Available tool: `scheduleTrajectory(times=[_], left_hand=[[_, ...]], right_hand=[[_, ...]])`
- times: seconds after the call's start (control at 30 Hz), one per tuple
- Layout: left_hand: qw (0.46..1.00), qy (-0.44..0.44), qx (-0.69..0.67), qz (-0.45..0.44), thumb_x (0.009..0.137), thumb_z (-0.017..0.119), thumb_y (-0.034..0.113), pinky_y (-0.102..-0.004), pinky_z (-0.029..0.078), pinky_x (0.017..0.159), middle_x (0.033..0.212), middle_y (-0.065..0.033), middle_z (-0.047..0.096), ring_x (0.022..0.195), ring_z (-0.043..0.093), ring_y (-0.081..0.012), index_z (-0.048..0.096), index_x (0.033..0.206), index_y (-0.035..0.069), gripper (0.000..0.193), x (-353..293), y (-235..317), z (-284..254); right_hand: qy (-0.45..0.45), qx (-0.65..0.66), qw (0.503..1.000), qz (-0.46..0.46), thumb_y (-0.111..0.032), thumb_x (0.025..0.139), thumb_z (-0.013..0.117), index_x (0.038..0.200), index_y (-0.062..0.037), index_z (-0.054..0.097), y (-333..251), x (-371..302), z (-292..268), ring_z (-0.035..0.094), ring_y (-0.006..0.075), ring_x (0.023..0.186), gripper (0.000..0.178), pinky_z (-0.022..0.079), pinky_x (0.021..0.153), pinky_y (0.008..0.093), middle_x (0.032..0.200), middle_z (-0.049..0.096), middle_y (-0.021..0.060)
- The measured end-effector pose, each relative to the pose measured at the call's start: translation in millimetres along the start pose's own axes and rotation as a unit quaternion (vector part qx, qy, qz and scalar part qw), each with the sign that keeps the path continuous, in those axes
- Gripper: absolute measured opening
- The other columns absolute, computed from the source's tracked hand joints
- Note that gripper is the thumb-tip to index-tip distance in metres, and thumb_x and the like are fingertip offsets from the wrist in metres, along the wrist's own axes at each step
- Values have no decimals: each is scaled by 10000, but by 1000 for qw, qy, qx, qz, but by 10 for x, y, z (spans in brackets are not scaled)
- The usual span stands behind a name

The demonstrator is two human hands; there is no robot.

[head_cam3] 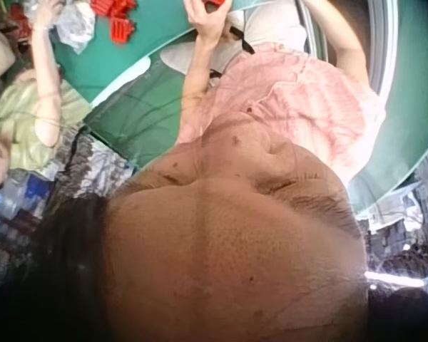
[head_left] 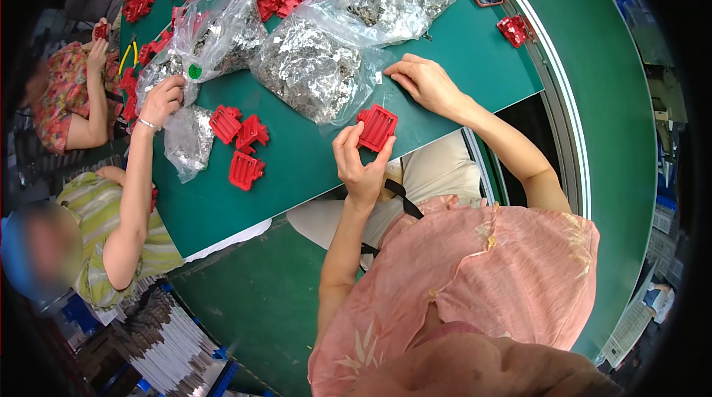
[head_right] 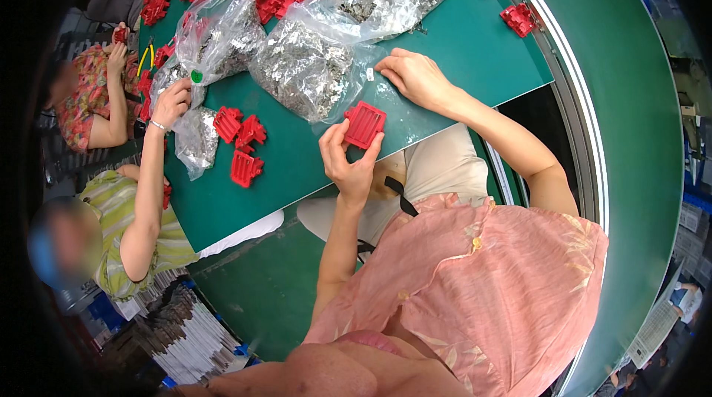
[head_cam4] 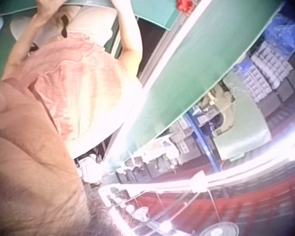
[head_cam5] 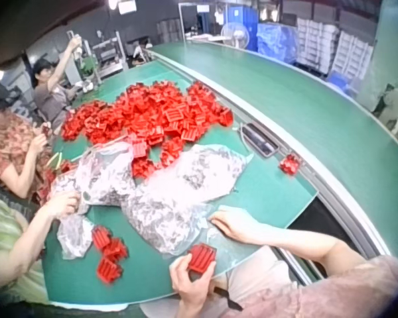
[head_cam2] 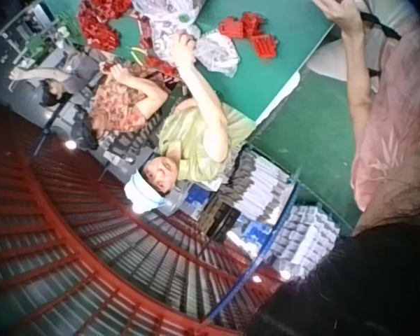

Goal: The person takes metal pieces from a plastic bag and inserts them into plastic parts by hand.

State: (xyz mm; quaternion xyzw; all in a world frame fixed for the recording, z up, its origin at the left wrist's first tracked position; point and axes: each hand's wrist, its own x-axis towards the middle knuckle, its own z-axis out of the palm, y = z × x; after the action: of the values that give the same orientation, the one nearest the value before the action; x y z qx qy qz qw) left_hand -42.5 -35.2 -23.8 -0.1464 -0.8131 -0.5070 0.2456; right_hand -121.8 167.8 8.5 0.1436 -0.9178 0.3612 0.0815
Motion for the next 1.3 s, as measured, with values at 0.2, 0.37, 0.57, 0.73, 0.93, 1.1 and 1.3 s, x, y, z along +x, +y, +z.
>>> scheduleTrajectory(times=[0.2, 0.37, 0.57, 0.73, 0.93, 1.1, 1.3], left_hand=[[1000, -3, -4, 1, 676, 878, 63, -392, 529, 802, 1094, -171, 579, 961, 601, -314, 585, 1189, -10, 596, 1, 19, 8], [1000, -1, 5, 13, 673, 883, 64, -367, 555, 767, 1120, -166, 568, 977, 604, -294, 593, 1187, -12, 595, 4, 8, 12], [1000, 0, 8, 21, 670, 889, 69, -339, 579, 715, 1141, -160, 557, 987, 608, -275, 602, 1182, -15, 593, 6, -10, 11], [1000, 0, 9, 23, 673, 886, 64, -337, 577, 707, 1142, -162, 558, 987, 610, -279, 597, 1185, -16, 593, 18, 2, 2], [1000, 1, 9, 19, 670, 889, 73, -339, 579, 710, 1148, -162, 557, 986, 611, -274, 595, 1186, -17, 601, 17, -5, 11], [1000, -6, 19, 11, 675, 884, 71, -340, 586, 710, 1156, -159, 548, 999, 610, -272, 592, 1191, -16, 600, 11, 7, 1], [1000, 17, 6, -20, 682, 876, 63, -336, 590, 700, 1158, -152, 535, 996, 606, -262, 588, 1199, -15, 597, 12, 17, 46]], right_hand=[[17, -57, 998, 5, -221, 855, 704, 979, -58, 706, -170, 58, 129, 646, 310, 784, 205, 516, 676, 410, 877, 628, 97], [55, -90, 994, -3, -232, 825, 733, 982, -81, 709, -161, 86, 293, 654, 279, 772, 219, 520, 657, 390, 896, 637, 56], [83, -74, 994, 0, -201, 812, 734, 974, -90, 705, -176, 110, 369, 650, 279, 790, 199, 517, 650, 400, 899, 632, 39], [50, -96, 994, -28, -182, 797, 741, 951, -87, 712, -104, 137, 355, 639, 267, 853, 183, 516, 681, 386, 913, 631, 46], [46, -43, 997, -52, -179, 795, 734, 878, -53, 686, -141, 160, 330, 617, 267, 872, 158, 512, 704, 411, 875, 605, 60], [41, -60, 995, -66, -143, 814, 714, 871, -40, 674, -130, 104, 292, 612, 279, 874, 124, 508, 711, 411, 891, 621, 80], [22, 122, 991, 53, -53, 832, 724, 912, -5, 682, -383, -151, -81, 642, 196, 762, 102, 500, 686, 311, 852, 675, 88]])
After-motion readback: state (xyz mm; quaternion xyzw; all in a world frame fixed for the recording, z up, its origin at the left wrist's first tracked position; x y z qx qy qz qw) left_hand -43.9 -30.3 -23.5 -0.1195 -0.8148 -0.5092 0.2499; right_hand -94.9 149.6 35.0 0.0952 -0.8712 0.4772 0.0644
